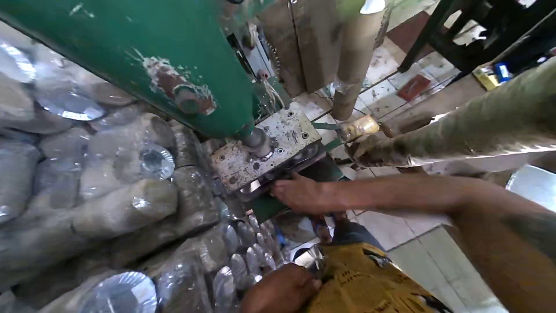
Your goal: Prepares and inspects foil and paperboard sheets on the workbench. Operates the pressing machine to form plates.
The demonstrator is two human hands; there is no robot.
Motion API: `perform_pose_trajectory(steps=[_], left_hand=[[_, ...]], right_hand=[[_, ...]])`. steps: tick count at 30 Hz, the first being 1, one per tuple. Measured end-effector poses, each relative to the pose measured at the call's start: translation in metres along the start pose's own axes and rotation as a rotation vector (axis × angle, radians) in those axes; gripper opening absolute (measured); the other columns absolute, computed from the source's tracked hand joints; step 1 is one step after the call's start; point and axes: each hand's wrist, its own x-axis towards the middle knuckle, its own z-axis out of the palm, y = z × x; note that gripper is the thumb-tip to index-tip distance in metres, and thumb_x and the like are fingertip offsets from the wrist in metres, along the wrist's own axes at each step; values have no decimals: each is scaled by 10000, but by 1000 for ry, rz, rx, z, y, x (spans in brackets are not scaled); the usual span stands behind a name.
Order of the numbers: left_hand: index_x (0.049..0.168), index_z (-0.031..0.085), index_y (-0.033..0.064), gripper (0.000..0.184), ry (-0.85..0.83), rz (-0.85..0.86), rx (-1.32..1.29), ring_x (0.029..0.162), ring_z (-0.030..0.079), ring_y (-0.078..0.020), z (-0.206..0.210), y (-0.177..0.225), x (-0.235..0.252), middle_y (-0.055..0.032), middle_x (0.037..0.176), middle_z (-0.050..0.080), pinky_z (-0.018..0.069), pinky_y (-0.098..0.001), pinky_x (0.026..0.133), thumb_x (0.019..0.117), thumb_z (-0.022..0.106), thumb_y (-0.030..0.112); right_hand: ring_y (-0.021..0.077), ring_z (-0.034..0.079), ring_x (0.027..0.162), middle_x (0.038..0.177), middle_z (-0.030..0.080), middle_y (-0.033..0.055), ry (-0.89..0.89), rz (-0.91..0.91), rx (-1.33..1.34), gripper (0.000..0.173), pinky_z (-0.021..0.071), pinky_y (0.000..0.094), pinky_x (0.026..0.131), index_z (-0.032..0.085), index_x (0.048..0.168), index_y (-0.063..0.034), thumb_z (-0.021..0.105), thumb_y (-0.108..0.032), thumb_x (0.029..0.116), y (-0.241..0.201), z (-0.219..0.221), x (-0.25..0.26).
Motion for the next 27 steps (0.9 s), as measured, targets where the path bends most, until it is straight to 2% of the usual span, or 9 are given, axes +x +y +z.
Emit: perform_pose_trajectory(steps=[4,9,10,11,13,16,19,22,27], left_hand=[[1267,660,-37,487,-205,182,-295,994,671,-227,7,-47,11,-178,1117,708,535,-469,923,1033,532,370],[908,690,115,496,-254,-56,-529,652,576,26,26,-22,86,97,738,646,491,-172,609,1026,432,522],[975,661,76,520,-312,-144,-355,678,565,-16,28,7,108,53,774,630,495,-218,646,1078,354,483],[1078,657,30,511,-385,-168,-179,733,570,-51,35,36,128,3,847,643,500,-261,706,1098,352,439],[1158,663,-10,476,-524,-115,54,825,624,-117,60,73,164,-74,941,684,536,-355,809,1057,512,430],[1030,697,-15,415,-482,-43,105,822,661,-168,84,87,211,-100,903,702,558,-415,813,982,655,395],[1247,662,-34,367,-204,68,32,1009,691,-216,56,110,236,-163,1119,712,554,-439,959,976,667,214],[1292,598,-34,500,20,230,-129,950,682,-132,19,167,269,-87,1086,703,577,-359,887,900,673,266],[990,671,201,420,75,415,-811,767,720,-121,-13,276,358,1,851,740,623,-340,674,729,779,512]], right_hand=[[226,636,1178,1224,678,64,184,-118,383,289,505,432,1052,649,1261,-108,590,-259,1021,-30,-88,-215],[-43,632,976,1125,683,-28,766,-363,-19,242,530,98,767,671,1214,-85,589,-213,1025,120,-183,-350],[-95,621,865,996,699,-76,852,-307,-73,200,500,65,676,718,1109,-104,614,-247,1014,121,-195,-347],[-103,601,823,939,683,-149,784,246,56,181,509,137,733,741,1068,-208,623,-339,1027,65,-208,-340],[-13,646,1000,1176,714,-53,674,470,359,381,523,227,929,664,1356,-182,564,-390,1052,16,-206,-324],[108,643,842,988,699,41,689,264,471,380,551,336,754,677,1231,-70,708,-322,948,-21,-103,-388],[359,590,1207,1308,605,254,428,563,749,737,465,536,1035,517,1430,39,810,-300,846,-80,59,-486],[409,341,1492,1614,364,209,20,1114,902,986,336,617,1168,325,1596,-64,856,-386,829,-113,228,-523],[419,321,1504,1644,327,182,47,1400,957,988,377,681,1100,373,1572,-76,894,-304,764,-115,442,-526]])
